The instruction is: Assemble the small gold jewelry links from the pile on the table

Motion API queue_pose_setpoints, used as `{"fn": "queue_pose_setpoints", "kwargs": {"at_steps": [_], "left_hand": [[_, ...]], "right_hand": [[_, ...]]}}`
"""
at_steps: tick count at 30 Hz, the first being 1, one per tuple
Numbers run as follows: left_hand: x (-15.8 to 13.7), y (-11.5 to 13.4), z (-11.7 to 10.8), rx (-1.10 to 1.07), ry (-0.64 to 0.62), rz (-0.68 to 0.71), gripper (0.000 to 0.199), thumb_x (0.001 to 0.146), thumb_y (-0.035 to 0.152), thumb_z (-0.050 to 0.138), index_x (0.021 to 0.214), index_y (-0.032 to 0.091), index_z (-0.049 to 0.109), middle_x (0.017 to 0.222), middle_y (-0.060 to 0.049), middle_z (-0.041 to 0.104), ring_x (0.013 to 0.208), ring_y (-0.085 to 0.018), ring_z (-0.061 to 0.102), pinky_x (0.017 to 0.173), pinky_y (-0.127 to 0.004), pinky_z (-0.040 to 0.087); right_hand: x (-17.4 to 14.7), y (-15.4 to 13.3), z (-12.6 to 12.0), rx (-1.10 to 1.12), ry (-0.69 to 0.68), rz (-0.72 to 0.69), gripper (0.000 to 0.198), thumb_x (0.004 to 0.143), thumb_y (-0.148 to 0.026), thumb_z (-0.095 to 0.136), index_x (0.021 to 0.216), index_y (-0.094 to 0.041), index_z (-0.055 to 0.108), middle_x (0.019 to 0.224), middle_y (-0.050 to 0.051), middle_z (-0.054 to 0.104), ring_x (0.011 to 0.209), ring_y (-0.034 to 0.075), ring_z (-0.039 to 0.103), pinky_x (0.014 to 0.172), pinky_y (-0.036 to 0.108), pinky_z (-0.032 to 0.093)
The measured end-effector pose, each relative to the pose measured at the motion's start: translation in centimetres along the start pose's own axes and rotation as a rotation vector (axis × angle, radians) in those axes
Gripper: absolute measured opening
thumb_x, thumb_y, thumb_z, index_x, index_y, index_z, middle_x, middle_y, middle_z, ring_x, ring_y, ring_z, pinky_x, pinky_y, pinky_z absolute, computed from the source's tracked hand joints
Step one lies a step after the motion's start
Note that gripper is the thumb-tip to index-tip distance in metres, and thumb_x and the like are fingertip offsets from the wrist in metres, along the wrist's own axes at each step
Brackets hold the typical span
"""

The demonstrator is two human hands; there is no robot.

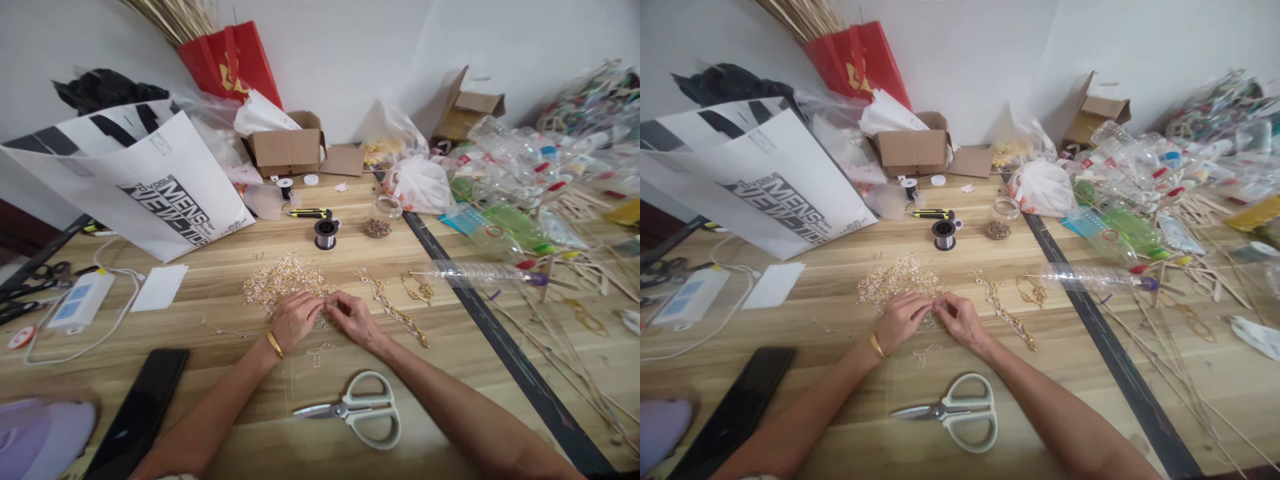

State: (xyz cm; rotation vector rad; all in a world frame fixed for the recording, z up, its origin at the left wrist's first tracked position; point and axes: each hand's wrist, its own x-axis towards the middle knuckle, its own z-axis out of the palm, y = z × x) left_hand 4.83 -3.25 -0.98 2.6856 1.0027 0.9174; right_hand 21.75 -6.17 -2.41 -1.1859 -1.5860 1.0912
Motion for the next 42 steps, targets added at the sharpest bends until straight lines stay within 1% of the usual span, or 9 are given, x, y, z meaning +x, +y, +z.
{"fn": "queue_pose_setpoints", "kwargs": {"at_steps": [3, 8, 13, 15, 17, 24, 32, 36, 42], "left_hand": [[0.0, -0.3, 0.2, -0.174, -0.006, -0.137, 0.012, 0.085, 0.018, 0.055, 0.082, 0.016, 0.067, 0.076, -0.003, 0.069, 0.071, -0.014, 0.061, 0.069, -0.026, 0.048], [0.4, -0.4, -0.5, -0.402, -0.045, -0.361, 0.010, 0.081, 0.019, 0.059, 0.080, 0.016, 0.069, 0.075, -0.003, 0.070, 0.067, -0.013, 0.062, 0.066, -0.023, 0.047], [0.4, -0.9, -0.8, -0.675, -0.116, -0.506, 0.016, 0.081, 0.026, 0.059, 0.082, 0.014, 0.069, 0.073, -0.003, 0.070, 0.067, -0.013, 0.062, 0.064, -0.022, 0.048], [0.3, -1.2, -0.7, -0.745, -0.141, -0.526, 0.018, 0.081, 0.028, 0.059, 0.082, 0.013, 0.069, 0.074, -0.004, 0.070, 0.068, -0.013, 0.062, 0.064, -0.022, 0.048], [0.2, -1.4, -0.7, -0.788, -0.149, -0.537, 0.019, 0.080, 0.029, 0.060, 0.082, 0.013, 0.069, 0.074, -0.004, 0.070, 0.068, -0.013, 0.062, 0.066, -0.022, 0.048], [0.1, -1.5, -0.6, -0.836, -0.149, -0.555, 0.018, 0.079, 0.029, 0.062, 0.081, 0.012, 0.069, 0.071, -0.003, 0.069, 0.066, -0.013, 0.061, 0.065, -0.022, 0.048], [0.2, -1.5, -0.6, -0.828, -0.153, -0.563, 0.018, 0.078, 0.028, 0.062, 0.082, 0.012, 0.069, 0.070, -0.003, 0.070, 0.065, -0.013, 0.062, 0.064, -0.022, 0.048], [0.2, -1.4, -0.6, -0.813, -0.157, -0.552, 0.017, 0.079, 0.028, 0.062, 0.081, 0.013, 0.069, 0.070, -0.003, 0.069, 0.065, -0.013, 0.061, 0.064, -0.022, 0.047], [0.2, -1.4, -0.7, -0.796, -0.170, -0.539, 0.018, 0.079, 0.028, 0.061, 0.082, 0.012, 0.069, 0.071, -0.004, 0.070, 0.066, -0.013, 0.061, 0.065, -0.022, 0.047]], "right_hand": [[0.0, 0.1, 0.0, 0.011, -0.003, 0.010, 0.014, 0.085, -0.027, 0.052, 0.080, -0.015, 0.058, 0.057, -0.003, 0.048, 0.050, 0.009, 0.042, 0.048, 0.021, 0.033], [-0.1, 0.0, -0.1, 0.054, -0.014, 0.014, 0.017, 0.086, -0.031, 0.051, 0.083, -0.015, 0.058, 0.058, -0.003, 0.048, 0.050, 0.010, 0.043, 0.048, 0.021, 0.033], [-0.2, -0.1, -0.2, 0.048, -0.025, -0.073, 0.018, 0.087, -0.031, 0.051, 0.082, -0.015, 0.059, 0.062, -0.001, 0.050, 0.056, 0.010, 0.044, 0.051, 0.021, 0.033], [-0.2, -0.1, -0.2, 0.047, -0.021, -0.104, 0.019, 0.087, -0.031, 0.052, 0.080, -0.015, 0.059, 0.066, 0.000, 0.052, 0.058, 0.011, 0.045, 0.053, 0.022, 0.035], [-0.2, -0.1, -0.1, 0.081, -0.029, -0.098, 0.019, 0.087, -0.032, 0.052, 0.080, -0.015, 0.059, 0.067, 0.001, 0.053, 0.058, 0.011, 0.045, 0.053, 0.022, 0.036], [-0.1, 0.5, 0.0, 0.229, -0.034, 0.036, 0.021, 0.083, -0.036, 0.058, 0.082, -0.015, 0.062, 0.061, -0.001, 0.052, 0.051, 0.009, 0.046, 0.047, 0.020, 0.037], [0.0, 0.5, 0.1, 0.315, -0.004, 0.120, 0.023, 0.077, -0.037, 0.064, 0.083, -0.015, 0.064, 0.055, -0.003, 0.052, 0.046, 0.008, 0.044, 0.043, 0.019, 0.035], [0.0, 0.7, 0.1, 0.285, -0.020, 0.099, 0.023, 0.079, -0.037, 0.062, 0.083, -0.015, 0.064, 0.057, -0.002, 0.052, 0.047, 0.009, 0.045, 0.044, 0.020, 0.036], [-0.3, 0.3, 0.0, 0.114, -0.029, -0.008, 0.020, 0.086, -0.034, 0.054, 0.083, -0.015, 0.059, 0.063, -0.001, 0.052, 0.053, 0.010, 0.046, 0.048, 0.020, 0.037]]}}
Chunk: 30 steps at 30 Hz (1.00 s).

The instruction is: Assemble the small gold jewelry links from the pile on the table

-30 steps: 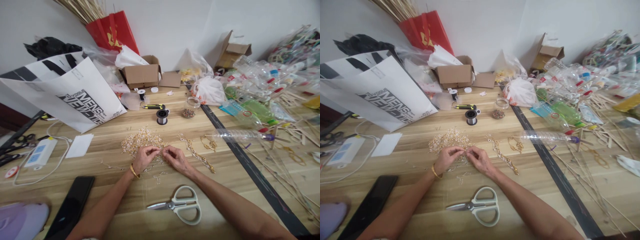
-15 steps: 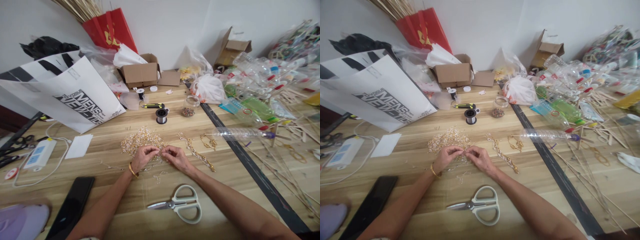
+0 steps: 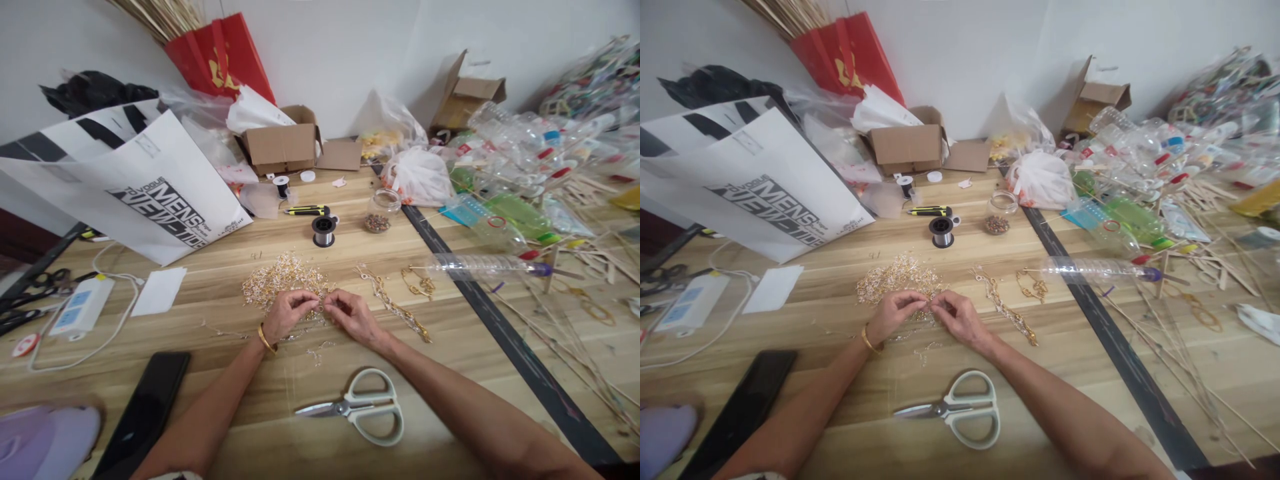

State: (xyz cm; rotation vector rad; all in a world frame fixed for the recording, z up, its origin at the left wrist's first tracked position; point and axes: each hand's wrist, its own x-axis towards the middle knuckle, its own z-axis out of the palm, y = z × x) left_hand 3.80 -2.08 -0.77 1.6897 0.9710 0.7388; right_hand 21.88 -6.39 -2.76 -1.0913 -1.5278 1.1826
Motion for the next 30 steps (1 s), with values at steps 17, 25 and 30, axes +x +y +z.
{"fn": "queue_pose_setpoints", "kwargs": {"at_steps": [17, 25, 30], "left_hand": [[0.02, -0.12, -0.06, -0.004, -0.016, -0.015, 0.019, 0.079, 0.028, 0.061, 0.084, 0.012, 0.069, 0.073, -0.005, 0.071, 0.068, -0.014, 0.063, 0.066, -0.024, 0.049], [-0.02, 0.30, 0.05, 0.047, -0.018, 0.002, 0.017, 0.078, 0.027, 0.061, 0.082, 0.012, 0.069, 0.074, -0.005, 0.071, 0.068, -0.014, 0.063, 0.065, -0.024, 0.049], [-0.03, 0.28, 0.09, 0.052, -0.011, 0.006, 0.017, 0.078, 0.027, 0.062, 0.082, 0.012, 0.070, 0.074, -0.005, 0.071, 0.068, -0.015, 0.062, 0.064, -0.024, 0.049]], "right_hand": [[-0.30, -0.44, 0.03, -0.144, 0.058, -0.142, 0.016, 0.089, -0.029, 0.049, 0.084, -0.016, 0.056, 0.072, 0.002, 0.054, 0.060, 0.012, 0.048, 0.052, 0.022, 0.038], [-0.24, -0.73, 0.01, -0.167, 0.061, -0.159, 0.016, 0.089, -0.029, 0.049, 0.083, -0.016, 0.057, 0.070, 0.002, 0.053, 0.059, 0.011, 0.046, 0.052, 0.022, 0.037], [-0.21, -0.79, 0.04, -0.163, 0.058, -0.155, 0.015, 0.088, -0.028, 0.050, 0.083, -0.016, 0.057, 0.069, 0.002, 0.053, 0.059, 0.011, 0.047, 0.052, 0.023, 0.037]]}}
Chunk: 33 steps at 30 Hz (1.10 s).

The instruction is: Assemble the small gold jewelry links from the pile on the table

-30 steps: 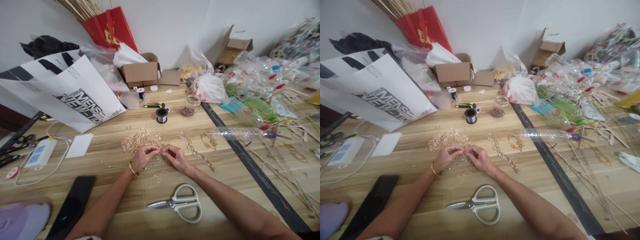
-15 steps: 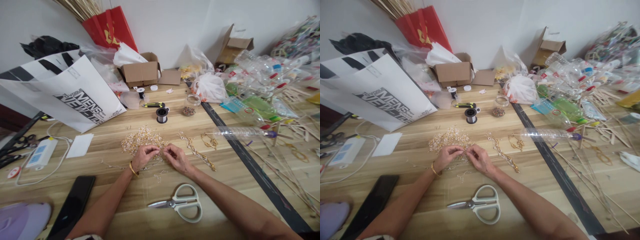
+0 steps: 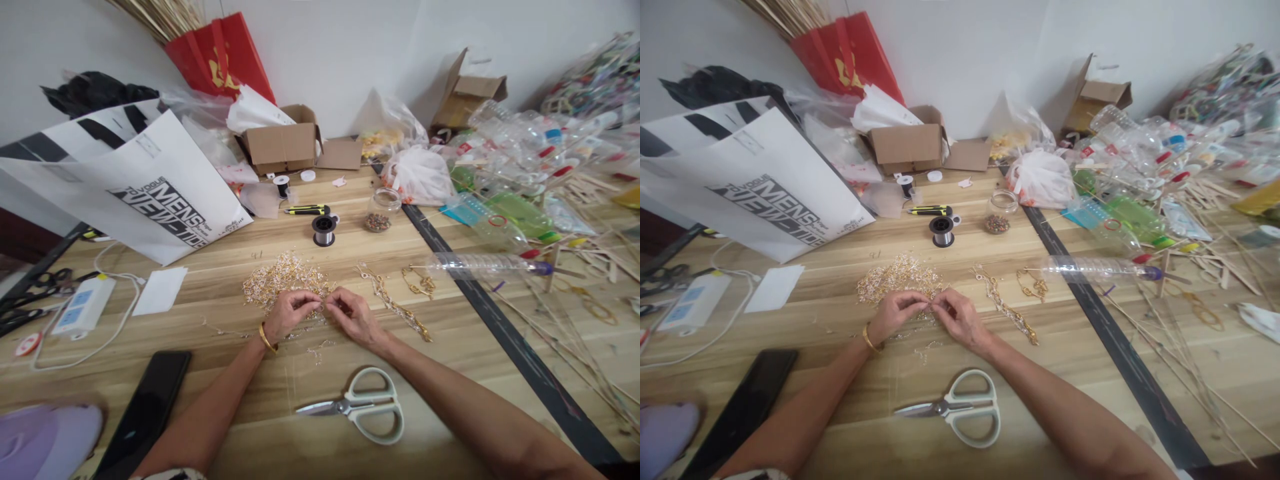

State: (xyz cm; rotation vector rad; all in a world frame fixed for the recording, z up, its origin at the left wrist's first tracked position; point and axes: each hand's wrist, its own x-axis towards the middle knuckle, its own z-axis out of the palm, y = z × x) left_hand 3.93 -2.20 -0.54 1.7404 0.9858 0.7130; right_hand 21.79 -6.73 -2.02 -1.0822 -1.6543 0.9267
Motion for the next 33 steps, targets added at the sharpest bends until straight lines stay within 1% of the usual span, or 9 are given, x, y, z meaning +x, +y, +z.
{"fn": "queue_pose_setpoints", "kwargs": {"at_steps": [9, 18, 23, 29, 33], "left_hand": [[-0.02, 0.12, -0.05, -0.019, -0.010, -0.011, 0.019, 0.077, 0.029, 0.062, 0.082, 0.012, 0.070, 0.075, -0.006, 0.071, 0.070, -0.015, 0.063, 0.064, -0.024, 0.050], [-0.02, 0.21, 0.02, -0.005, -0.006, -0.012, 0.017, 0.077, 0.027, 0.062, 0.081, 0.012, 0.070, 0.076, -0.005, 0.071, 0.070, -0.015, 0.063, 0.066, -0.025, 0.050], [0.05, -0.05, 0.02, 0.008, -0.014, 0.008, 0.018, 0.077, 0.028, 0.062, 0.081, 0.013, 0.070, 0.076, -0.005, 0.071, 0.070, -0.015, 0.063, 0.066, -0.025, 0.050], [0.01, -0.30, 0.21, 0.033, -0.014, 0.017, 0.016, 0.078, 0.027, 0.062, 0.081, 0.013, 0.070, 0.076, -0.005, 0.071, 0.069, -0.015, 0.063, 0.066, -0.024, 0.049], [-0.08, -0.27, 0.27, 0.068, 0.000, 0.043, 0.015, 0.077, 0.026, 0.063, 0.081, 0.013, 0.070, 0.077, -0.005, 0.071, 0.070, -0.015, 0.063, 0.067, -0.024, 0.049]], "right_hand": [[0.01, 0.24, 0.06, -0.011, 0.010, -0.003, 0.018, 0.088, -0.031, 0.050, 0.081, -0.016, 0.056, 0.069, 0.002, 0.053, 0.058, 0.011, 0.047, 0.052, 0.022, 0.037], [0.04, 0.23, 0.08, -0.003, 0.005, 0.008, 0.017, 0.088, -0.031, 0.051, 0.081, -0.016, 0.057, 0.067, 0.001, 0.053, 0.056, 0.011, 0.046, 0.051, 0.022, 0.037], [0.00, 0.37, 0.11, 0.018, -0.003, 0.024, 0.018, 0.088, -0.033, 0.051, 0.081, -0.016, 0.056, 0.067, 0.001, 0.053, 0.057, 0.011, 0.047, 0.051, 0.022, 0.037], [0.08, 0.07, -0.07, 0.002, -0.011, 0.009, 0.018, 0.088, -0.031, 0.050, 0.081, -0.016, 0.057, 0.067, 0.001, 0.053, 0.056, 0.011, 0.045, 0.051, 0.022, 0.036], [0.06, 0.16, -0.03, 0.014, -0.012, 0.020, 0.019, 0.087, -0.033, 0.052, 0.081, -0.017, 0.058, 0.068, 0.002, 0.054, 0.057, 0.011, 0.047, 0.051, 0.022, 0.037]]}}
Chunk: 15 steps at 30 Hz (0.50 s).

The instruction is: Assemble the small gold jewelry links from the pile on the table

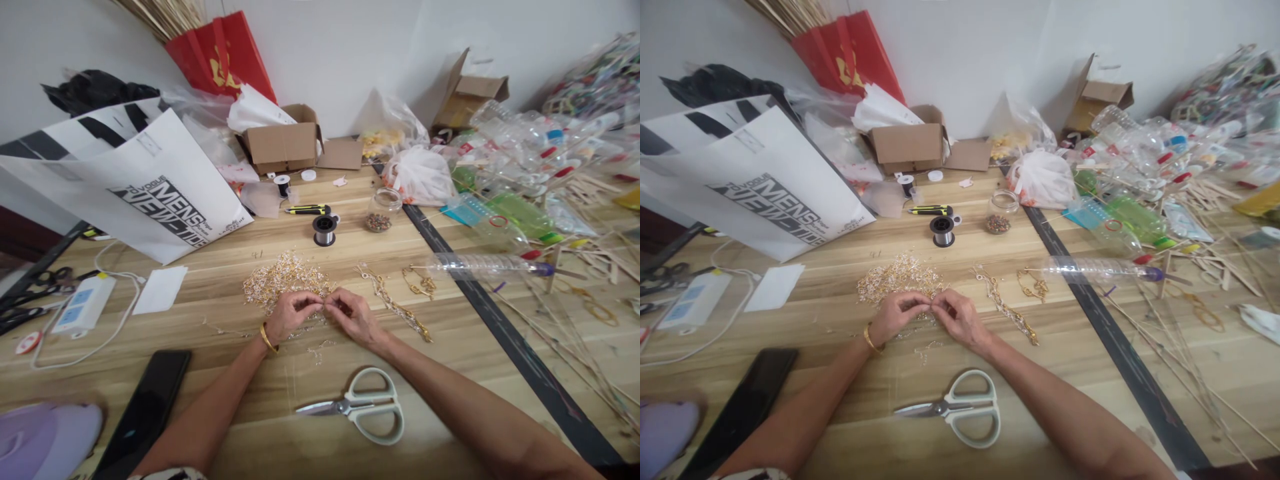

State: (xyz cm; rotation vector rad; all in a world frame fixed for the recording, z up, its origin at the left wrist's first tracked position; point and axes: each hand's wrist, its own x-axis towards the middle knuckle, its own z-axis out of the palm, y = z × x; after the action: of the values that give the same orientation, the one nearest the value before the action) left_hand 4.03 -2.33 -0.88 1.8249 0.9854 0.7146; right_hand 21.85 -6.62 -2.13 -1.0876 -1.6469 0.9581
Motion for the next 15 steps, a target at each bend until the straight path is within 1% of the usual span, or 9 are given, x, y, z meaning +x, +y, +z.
{"fn": "queue_pose_setpoints", "kwargs": {"at_steps": [5, 8, 15], "left_hand": [[-0.05, 0.32, -0.07, 0.022, 0.009, 0.045, 0.012, 0.077, 0.024, 0.063, 0.079, 0.014, 0.070, 0.076, -0.005, 0.071, 0.070, -0.015, 0.064, 0.068, -0.024, 0.049], [-0.08, 0.34, -0.07, 0.012, 0.012, 0.059, 0.011, 0.078, 0.023, 0.063, 0.077, 0.014, 0.070, 0.075, -0.004, 0.071, 0.069, -0.015, 0.064, 0.067, -0.024, 0.048], [-0.11, -0.11, -0.06, -0.009, 0.011, 0.071, 0.014, 0.078, 0.026, 0.063, 0.076, 0.014, 0.069, 0.073, -0.004, 0.070, 0.067, -0.014, 0.063, 0.065, -0.023, 0.048]], "right_hand": [[-0.19, 0.46, 0.21, 0.073, -0.008, 0.073, 0.020, 0.083, -0.036, 0.059, 0.087, -0.017, 0.059, 0.066, 0.000, 0.056, 0.056, 0.011, 0.049, 0.050, 0.022, 0.038], [-0.28, 0.65, 0.30, 0.123, -0.012, 0.112, 0.022, 0.082, -0.038, 0.061, 0.087, -0.017, 0.057, 0.064, -0.001, 0.057, 0.055, 0.011, 0.049, 0.050, 0.022, 0.039], [-0.25, 0.54, 0.24, 0.144, -0.030, 0.111, 0.020, 0.082, -0.036, 0.061, 0.086, -0.017, 0.056, 0.062, -0.002, 0.055, 0.053, 0.010, 0.047, 0.047, 0.021, 0.036]]}}
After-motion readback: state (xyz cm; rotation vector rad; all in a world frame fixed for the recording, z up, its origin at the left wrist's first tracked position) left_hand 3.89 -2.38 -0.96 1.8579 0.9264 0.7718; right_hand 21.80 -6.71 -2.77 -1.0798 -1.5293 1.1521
